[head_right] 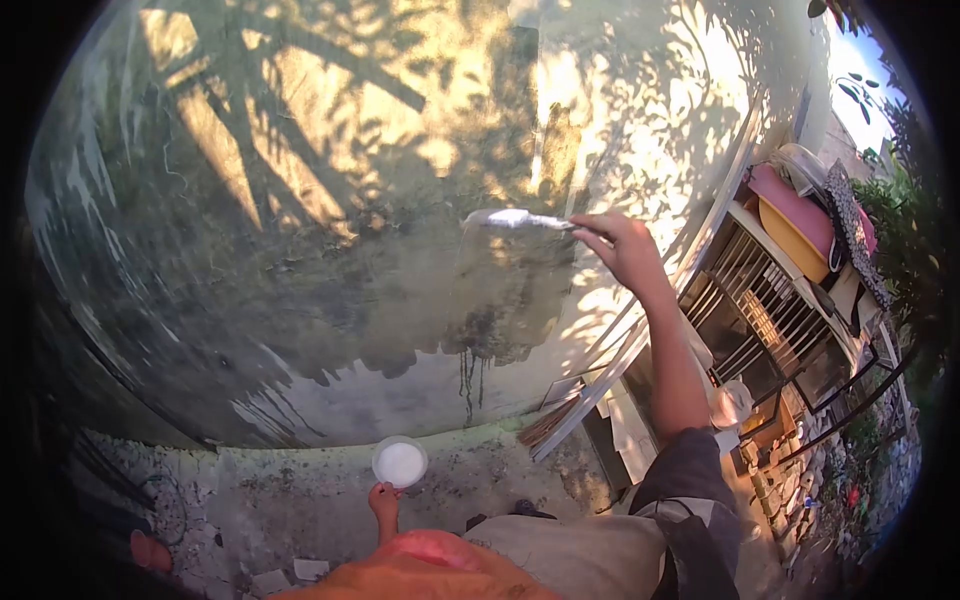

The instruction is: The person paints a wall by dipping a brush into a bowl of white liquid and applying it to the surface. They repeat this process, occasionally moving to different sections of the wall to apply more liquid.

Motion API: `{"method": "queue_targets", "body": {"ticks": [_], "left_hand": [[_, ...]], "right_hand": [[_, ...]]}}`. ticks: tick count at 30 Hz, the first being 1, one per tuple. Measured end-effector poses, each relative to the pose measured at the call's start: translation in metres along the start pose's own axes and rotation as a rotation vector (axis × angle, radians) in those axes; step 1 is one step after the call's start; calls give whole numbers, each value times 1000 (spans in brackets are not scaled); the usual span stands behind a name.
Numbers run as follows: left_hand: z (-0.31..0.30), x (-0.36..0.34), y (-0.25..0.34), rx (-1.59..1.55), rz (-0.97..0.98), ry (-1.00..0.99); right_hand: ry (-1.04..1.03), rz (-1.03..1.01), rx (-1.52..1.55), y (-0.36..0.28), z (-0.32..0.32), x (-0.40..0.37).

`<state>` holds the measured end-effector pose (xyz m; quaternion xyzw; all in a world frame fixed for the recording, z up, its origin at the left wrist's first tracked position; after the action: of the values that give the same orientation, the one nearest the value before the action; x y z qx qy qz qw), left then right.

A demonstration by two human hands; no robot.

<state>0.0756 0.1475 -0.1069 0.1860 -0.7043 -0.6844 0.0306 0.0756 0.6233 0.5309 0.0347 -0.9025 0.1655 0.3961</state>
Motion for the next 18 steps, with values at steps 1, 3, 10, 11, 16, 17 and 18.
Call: {"method": "queue_targets", "body": {"ticks": [1, 3, 10, 11, 16, 17, 18], "left_hand": [[-4, 1, -1, -21, 4, 21], [-7, 5, -3, -51, 13, 40], [-10, 11, -8, 14, 12, 60], [-8, 12, -8, -1, -11, 70], [13, 18, -16, 47, 34, 40], [17, 16, -8, 64, 38, 33], [21, 17, -8, 63, 39, 22]], "right_hand": [[150, -100, -162, -3, -33, 28], [422, -235, -76, -29, -96, 77], [789, -384, -510, -64, -216, 235], [799, -382, -510, -60, -220, 256], [729, -442, -584, -66, -203, 292], [730, -438, -598, -66, -201, 287], [626, -455, -631, -65, -190, 285]]}}
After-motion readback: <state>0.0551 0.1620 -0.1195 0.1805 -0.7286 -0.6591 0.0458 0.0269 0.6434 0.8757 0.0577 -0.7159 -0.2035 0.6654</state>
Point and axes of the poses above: each hand's wrist, its own x-axis towards the middle knuckle, its own z-axis out of the palm, y = z × x, the point moved 7 cm from there along x, towards the middle knuckle, and after that the axes turned 4 degrees about y, right-handed, at the moved point
